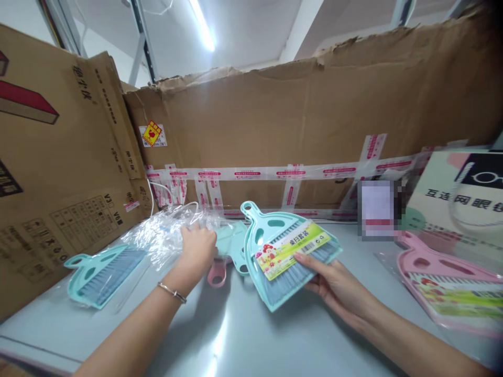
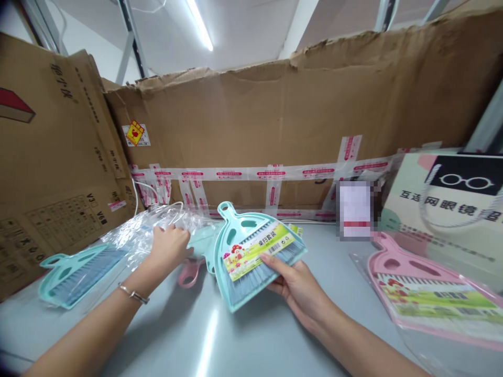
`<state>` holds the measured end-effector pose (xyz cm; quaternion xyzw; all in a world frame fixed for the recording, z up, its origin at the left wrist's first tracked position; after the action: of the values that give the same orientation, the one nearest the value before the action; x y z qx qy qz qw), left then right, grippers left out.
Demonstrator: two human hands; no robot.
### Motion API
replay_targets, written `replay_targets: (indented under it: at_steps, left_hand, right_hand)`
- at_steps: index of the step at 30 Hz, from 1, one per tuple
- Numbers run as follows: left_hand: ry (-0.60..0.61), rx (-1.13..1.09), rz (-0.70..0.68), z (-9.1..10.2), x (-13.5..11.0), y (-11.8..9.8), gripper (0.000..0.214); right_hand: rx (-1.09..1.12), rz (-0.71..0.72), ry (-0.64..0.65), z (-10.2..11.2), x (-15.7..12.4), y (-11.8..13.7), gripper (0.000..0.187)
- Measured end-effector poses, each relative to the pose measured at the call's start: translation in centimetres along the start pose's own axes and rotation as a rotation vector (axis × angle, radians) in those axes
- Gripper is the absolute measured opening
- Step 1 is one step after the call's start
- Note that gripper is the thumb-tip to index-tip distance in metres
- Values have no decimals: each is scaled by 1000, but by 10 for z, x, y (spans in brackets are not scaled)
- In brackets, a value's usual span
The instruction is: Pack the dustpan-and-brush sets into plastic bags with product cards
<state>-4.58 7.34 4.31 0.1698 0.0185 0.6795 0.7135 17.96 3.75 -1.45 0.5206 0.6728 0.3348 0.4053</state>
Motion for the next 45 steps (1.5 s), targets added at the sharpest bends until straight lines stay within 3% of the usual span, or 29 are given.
replay_targets:
  at_steps: [2,5,10,15,18,23,26,31,37,43,45]
  left_hand:
    - [27,-4,14,-5,2,9,12]
    - [-27,-39,29,-3,3,20,18]
    - [-332,-100,-9,19,-4,14,27]
    - [-675,-267,-223,37,-24,-11,23]
    - [-777,-398,-438,40,-36,-26,16]
    - [-749,-618,-559,42,-43,-29,11]
    - [-724,-695,-635,46,-48,-35,10]
    - [-615,-676,-701,46,-51,-47,12]
    - [-674,-736,-621,45,-45,-33,7]
    - [-610,-586,-771,42,-58,-62,11]
    - [-606,-617,-794,42,-60,-62,9]
  right_hand:
    - [-32,-29,16,-1,-2,-4,31]
    - [-64,-47,41,-2,-3,-6,31]
    - [-132,-100,132,-7,-8,-8,34]
    - [-157,-122,170,-13,-15,-10,39]
    - [-106,-120,176,-16,-17,-13,40]
    - [62,-98,67,-14,-14,-13,48]
    - [84,-101,71,-15,-14,-14,54]
    - [111,-101,86,-16,-13,-18,52]
    - [210,-35,0,-10,-8,-13,52]
    - [145,-17,55,-18,-15,-17,52]
    - [190,-23,21,-16,-13,-18,55]
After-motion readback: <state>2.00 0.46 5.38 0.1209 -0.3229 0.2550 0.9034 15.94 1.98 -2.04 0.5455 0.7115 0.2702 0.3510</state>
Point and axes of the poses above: each hand's wrist, its own x-axis towards the middle knuckle, its own z-axis out of the back of the hand, y = z × x, the point moved 5 cm from there along x, towards the middle knuckle
